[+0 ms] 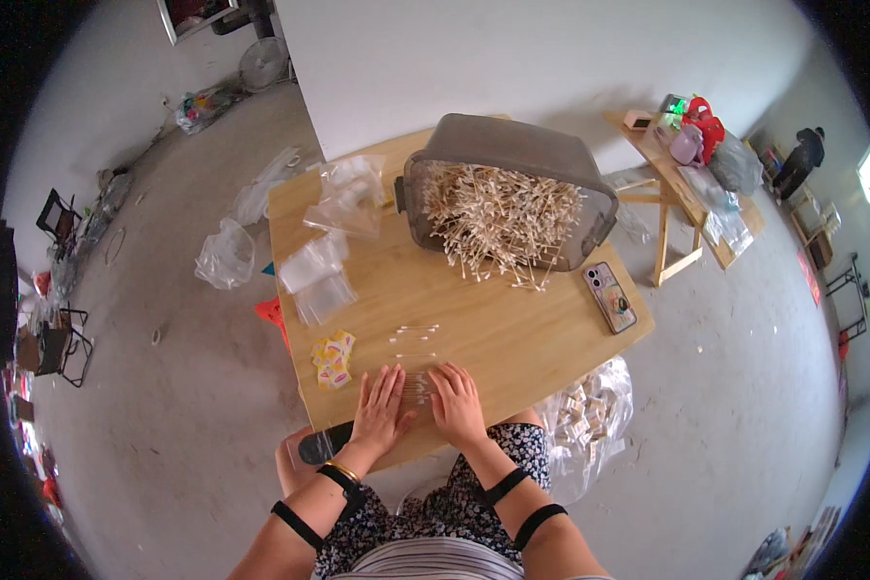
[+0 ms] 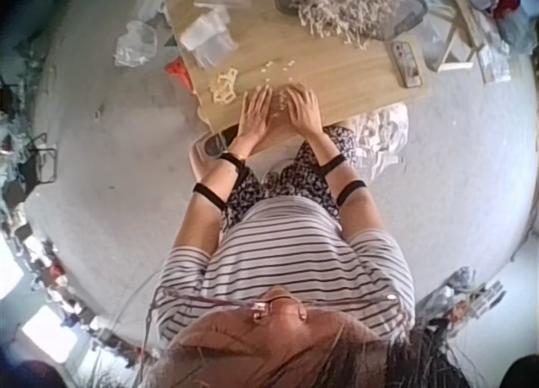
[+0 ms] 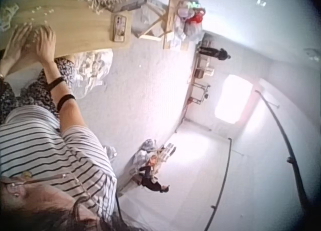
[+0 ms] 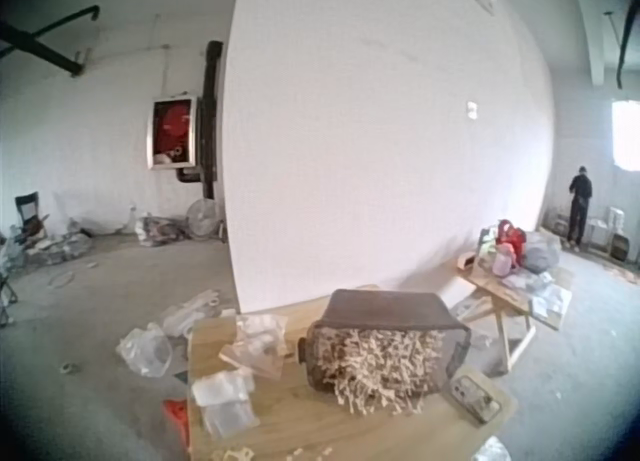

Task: Sort cotton swabs into groups and place them into small plastic bags.

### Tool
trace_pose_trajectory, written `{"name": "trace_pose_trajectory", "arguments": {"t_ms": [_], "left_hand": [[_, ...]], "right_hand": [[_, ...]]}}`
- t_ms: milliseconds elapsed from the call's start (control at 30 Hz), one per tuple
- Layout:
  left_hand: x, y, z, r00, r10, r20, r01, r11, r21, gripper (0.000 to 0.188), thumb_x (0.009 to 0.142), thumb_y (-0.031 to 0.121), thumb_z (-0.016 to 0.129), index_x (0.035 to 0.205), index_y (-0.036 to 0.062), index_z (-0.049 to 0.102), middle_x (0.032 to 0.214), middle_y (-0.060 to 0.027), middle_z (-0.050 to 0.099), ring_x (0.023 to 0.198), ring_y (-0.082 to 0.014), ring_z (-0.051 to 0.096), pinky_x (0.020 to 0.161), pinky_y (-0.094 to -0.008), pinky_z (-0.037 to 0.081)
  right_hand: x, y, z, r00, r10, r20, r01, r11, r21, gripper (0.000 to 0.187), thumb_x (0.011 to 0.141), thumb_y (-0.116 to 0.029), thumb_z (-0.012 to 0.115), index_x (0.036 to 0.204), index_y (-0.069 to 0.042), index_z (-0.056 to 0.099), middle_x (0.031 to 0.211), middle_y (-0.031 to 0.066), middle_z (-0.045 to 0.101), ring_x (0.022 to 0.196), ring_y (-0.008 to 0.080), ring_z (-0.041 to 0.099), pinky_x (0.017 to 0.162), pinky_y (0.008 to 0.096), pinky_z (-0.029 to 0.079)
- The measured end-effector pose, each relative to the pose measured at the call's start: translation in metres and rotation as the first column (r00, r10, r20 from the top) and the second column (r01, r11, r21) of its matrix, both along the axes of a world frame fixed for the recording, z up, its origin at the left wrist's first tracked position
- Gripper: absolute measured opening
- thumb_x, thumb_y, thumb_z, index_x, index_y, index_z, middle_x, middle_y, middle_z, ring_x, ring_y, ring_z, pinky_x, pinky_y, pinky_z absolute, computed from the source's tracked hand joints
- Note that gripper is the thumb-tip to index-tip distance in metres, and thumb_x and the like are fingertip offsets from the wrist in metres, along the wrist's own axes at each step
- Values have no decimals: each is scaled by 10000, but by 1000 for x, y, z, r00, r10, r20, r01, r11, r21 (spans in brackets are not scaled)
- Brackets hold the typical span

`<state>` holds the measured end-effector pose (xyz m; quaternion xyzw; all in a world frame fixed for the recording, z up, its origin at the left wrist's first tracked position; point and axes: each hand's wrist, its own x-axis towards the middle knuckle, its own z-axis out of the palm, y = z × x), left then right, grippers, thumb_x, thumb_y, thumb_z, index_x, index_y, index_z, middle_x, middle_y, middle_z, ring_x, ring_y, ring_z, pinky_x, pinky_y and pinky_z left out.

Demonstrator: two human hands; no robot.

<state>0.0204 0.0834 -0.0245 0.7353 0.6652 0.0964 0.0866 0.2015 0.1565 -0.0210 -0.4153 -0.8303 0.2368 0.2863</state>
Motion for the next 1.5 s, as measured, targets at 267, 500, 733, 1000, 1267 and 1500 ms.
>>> {"name": "trace_pose_trajectory", "arguments": {"t_ms": [267, 500, 733, 1000, 1267, 1500], "left_hand": [[13, 3, 3, 990, 2, -138, -6, 1000, -27, 849, 961, 631, 370, 1565, 60, 198, 1637, -84, 183, 1524, -232, 108, 1221, -553, 27], [14, 7, 8, 979, 10, -202, -13, 1000, -11, 857, 969, 640, 326, 1564, 40, 186, 1642, -100, 170, 1527, -229, 97, 1208, -574, -19], [-8, -1, 1, 982, 189, 27, -189, 982, -7, 881, 979, 623, 303, 1550, -30, 151, 1631, -174, 161, 1528, -291, 75, 1207, -563, -31], [-4, -3, -13, 986, 166, 26, -166, 986, -21, 906, 970, 628, 311, 1542, -53, 140, 1625, -223, 132, 1526, -327, 63, 1207, -561, -31], [6, 0, -3, 994, 98, 53, -97, 995, -21, 818, 988, 598, 330, 1549, 14, 218, 1624, -158, 195, 1519, -293, 133, 1209, -568, 30], [8, -3, -7, 992, 120, 27, -121, 993, 17, 730, 1007, 537, 349, 1548, 55, 263, 1619, -120, 228, 1516, -275, 155, 1212, -558, 54]], "right_hand": [[1, -14, -2, 956, 85, 282, -88, 996, -4, 748, 879, -254, 582, 1528, -34, 280, 1576, 157, 303, 1480, 295, 246, 1227, 456, 146], [2, -15, -2, 951, 79, 300, -91, 995, 27, 794, 862, -309, 585, 1531, -25, 265, 1590, 155, 281, 1489, 292, 230, 1231, 453, 131], [-10, -15, -2, 936, 79, 344, -92, 996, 21, 905, 875, -482, 595, 1530, 23, 226, 1608, 180, 221, 1510, 301, 162, 1233, 453, 122], [-37, -20, -3, 819, 35, 573, -90, 994, 69, 896, 891, -470, 565, 1528, 48, 205, 1610, 225, 180, 1516, 358, 107, 1231, 496, 80], [-34, -18, -11, 925, 41, 377, -64, 997, 49, 856, 892, -451, 534, 1533, 27, 229, 1618, 225, 159, 1520, 354, 93, 1230, 494, 77], [-34, -11, -1, 773, 35, 633, -101, 993, 69, 872, 882, -486, 552, 1539, -4, 243, 1625, 217, 139, 1521, 339, 91, 1227, 500, 82]]}}
